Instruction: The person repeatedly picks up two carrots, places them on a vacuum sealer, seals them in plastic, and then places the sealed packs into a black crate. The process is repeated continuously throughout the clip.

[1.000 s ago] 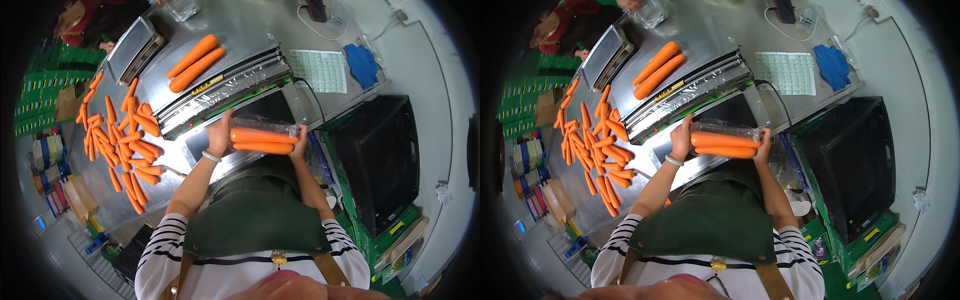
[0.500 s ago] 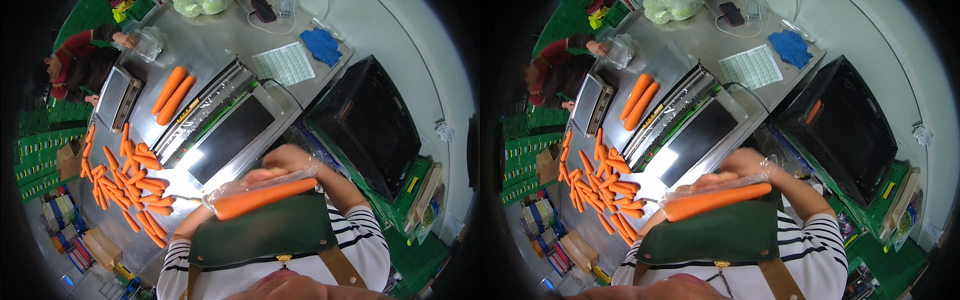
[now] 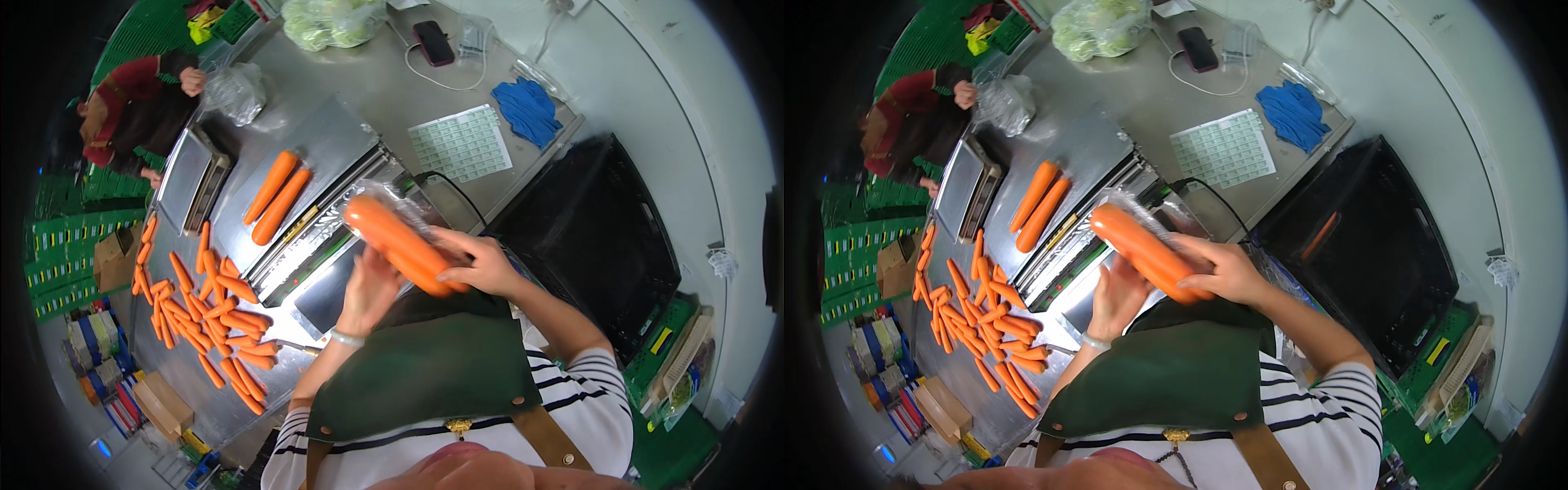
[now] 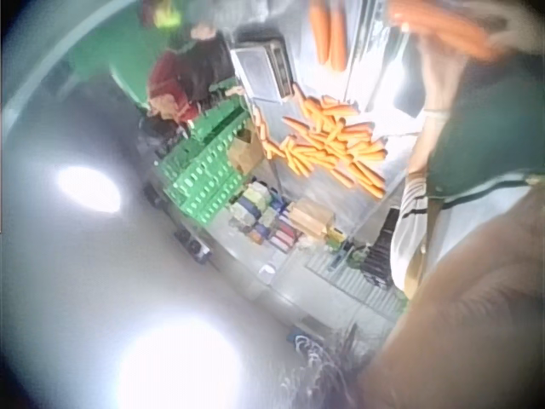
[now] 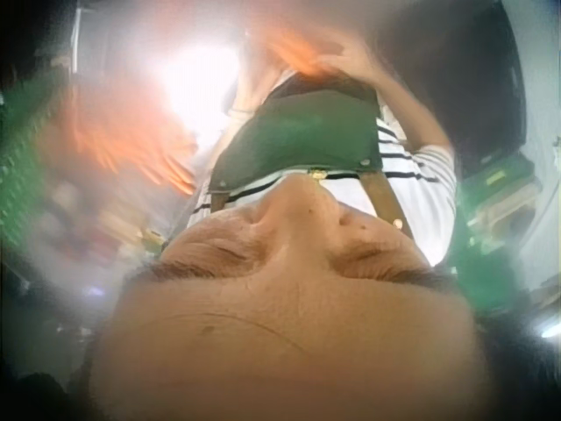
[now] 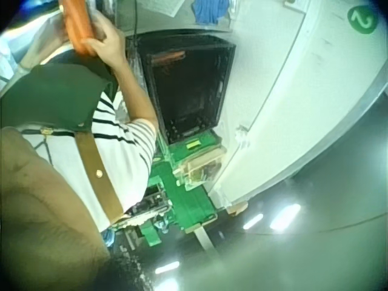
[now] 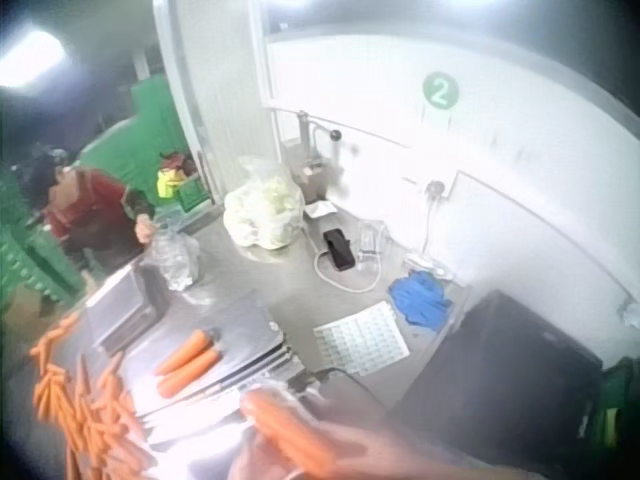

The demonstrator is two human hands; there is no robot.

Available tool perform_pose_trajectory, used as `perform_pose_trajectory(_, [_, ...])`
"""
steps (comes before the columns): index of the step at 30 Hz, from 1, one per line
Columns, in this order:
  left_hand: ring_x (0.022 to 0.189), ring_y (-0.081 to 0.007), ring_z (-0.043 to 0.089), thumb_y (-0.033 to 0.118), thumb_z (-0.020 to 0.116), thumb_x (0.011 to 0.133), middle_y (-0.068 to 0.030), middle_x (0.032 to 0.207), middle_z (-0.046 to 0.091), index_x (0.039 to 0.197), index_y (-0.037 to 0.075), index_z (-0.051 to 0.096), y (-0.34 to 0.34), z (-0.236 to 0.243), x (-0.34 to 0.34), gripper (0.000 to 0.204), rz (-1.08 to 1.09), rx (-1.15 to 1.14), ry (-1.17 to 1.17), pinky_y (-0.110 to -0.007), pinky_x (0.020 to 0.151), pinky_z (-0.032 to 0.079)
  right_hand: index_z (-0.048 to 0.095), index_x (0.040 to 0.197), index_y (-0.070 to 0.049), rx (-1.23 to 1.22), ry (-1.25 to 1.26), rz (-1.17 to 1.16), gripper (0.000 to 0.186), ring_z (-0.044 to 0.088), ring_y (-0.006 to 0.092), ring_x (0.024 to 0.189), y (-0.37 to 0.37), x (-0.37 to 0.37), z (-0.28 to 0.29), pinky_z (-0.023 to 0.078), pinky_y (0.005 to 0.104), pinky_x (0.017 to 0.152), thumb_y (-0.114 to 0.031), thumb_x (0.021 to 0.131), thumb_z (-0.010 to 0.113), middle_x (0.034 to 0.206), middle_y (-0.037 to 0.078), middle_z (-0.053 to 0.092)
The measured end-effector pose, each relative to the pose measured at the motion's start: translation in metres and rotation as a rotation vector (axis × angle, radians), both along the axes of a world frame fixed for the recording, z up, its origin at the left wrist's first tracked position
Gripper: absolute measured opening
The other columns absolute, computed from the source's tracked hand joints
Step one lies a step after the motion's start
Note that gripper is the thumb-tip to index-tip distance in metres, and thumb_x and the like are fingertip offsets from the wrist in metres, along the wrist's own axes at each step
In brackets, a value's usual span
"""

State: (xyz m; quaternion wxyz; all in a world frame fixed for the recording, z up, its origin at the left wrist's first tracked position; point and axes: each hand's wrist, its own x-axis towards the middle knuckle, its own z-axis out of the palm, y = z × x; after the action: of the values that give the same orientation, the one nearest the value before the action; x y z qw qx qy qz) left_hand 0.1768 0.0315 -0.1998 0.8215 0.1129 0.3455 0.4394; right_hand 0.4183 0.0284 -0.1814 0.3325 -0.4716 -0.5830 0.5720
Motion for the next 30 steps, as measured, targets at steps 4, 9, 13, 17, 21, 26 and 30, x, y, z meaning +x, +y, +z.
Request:
perform_pose_trajectory(4, [0.090, -0.0235, 0.055, 0.083, 0.053, 0.081, -0.0083, 0.098, 0.056, 0.145, 0.010, 0.041, 0.070, -0.036, 0.015, 0.098, 0.096, 0.052, -0.117, -0.044, 0.089, 0.048, 0.063, 0.130, -0.003, -0.035, 0.216, -0.082, 0.045, 0.063, 0.0184, 0.115, 0.100, 0.047, -0.069, 0.050, 0.0330, 0.097, -0.019, 0.089, 0.076, 0.126, 0.010, 0.068])
perform_pose_trajectory(9, [0.076, -0.0182, 0.046, 0.064, 0.054, 0.094, -0.0068, 0.087, 0.047, 0.148, 0.009, 0.039, 0.105, -0.006, 0.041, 0.078, -0.010, 0.098, -0.243, -0.033, 0.073, 0.041, 0.069, 0.112, -0.002, 0.018, -0.890, -0.744, 0.041, 0.071, 0.0323, 0.089, 0.215, 0.183, -0.229, 0.054, 0.0408, 0.079, -0.030, 0.084, 0.077, 0.098, 0.018, 0.073])
perform_pose_trajectory(13, [0.077, -0.0180, 0.046, 0.041, 0.055, 0.100, -0.0070, 0.087, 0.047, 0.147, 0.010, 0.040, 0.115, -0.011, 0.052, 0.058, 0.007, 0.052, -0.235, -0.033, 0.073, 0.041, 0.070, 0.112, -0.006, -0.285, -0.849, -0.720, 0.036, 0.070, 0.0361, 0.099, 0.243, 0.192, -0.268, 0.054, 0.0508, 0.085, -0.030, 0.086, 0.074, 0.103, 0.020, 0.073])
perform_pose_trajectory(17, [0.077, -0.0180, 0.045, 0.036, 0.055, 0.101, -0.0067, 0.087, 0.046, 0.145, 0.010, 0.043, 0.122, -0.021, 0.050, 0.052, 0.032, -0.053, -0.288, -0.033, 0.072, 0.040, 0.069, 0.107, -0.003, -0.183, -1.091, -0.628, 0.030, 0.070, 0.0383, 0.092, 0.241, 0.172, -0.269, 0.056, 0.0486, 0.077, -0.024, 0.086, 0.073, 0.093, 0.020, 0.072])
perform_pose_trajectory(21, [0.105, -0.0269, 0.057, 0.038, 0.055, 0.102, -0.0134, 0.116, 0.057, 0.141, 0.009, 0.045, 0.131, -0.028, 0.048, 0.049, 0.056, -0.120, -0.247, -0.043, 0.095, 0.048, 0.067, 0.097, -0.002, -0.196, -0.509, -0.547, 0.016, 0.068, 0.0223, 0.067, 0.229, 0.140, -0.221, 0.055, 0.0328, 0.059, -0.015, 0.089, 0.070, 0.081, 0.012, 0.071])
perform_pose_trajectory(26, [0.135, -0.0310, 0.047, 0.040, 0.053, 0.103, -0.0178, 0.150, 0.043, 0.145, 0.007, 0.041, 0.127, -0.043, 0.045, 0.054, 0.010, 0.047, -0.150, -0.048, 0.112, 0.044, 0.065, 0.098, 0.001, -0.593, 0.561, -0.224, 0.015, 0.042, 0.0062, 0.050, 0.146, 0.008, -0.013, 0.027, 0.0229, 0.043, -0.010, 0.090, 0.071, 0.063, -0.001, 0.049])
perform_pose_trajectory(30, [0.141, -0.0313, 0.040, 0.045, 0.047, 0.103, -0.0170, 0.155, 0.037, 0.150, 0.005, 0.034, 0.118, -0.038, 0.054, 0.063, -0.074, 0.046, -0.290, -0.047, 0.110, 0.044, 0.063, 0.095, -0.001, -0.313, 0.349, -0.287, 0.016, 0.047, 0.0079, 0.057, 0.097, -0.037, -0.038, 0.037, 0.0250, 0.051, -0.009, 0.088, 0.075, 0.071, 0.000, 0.054])
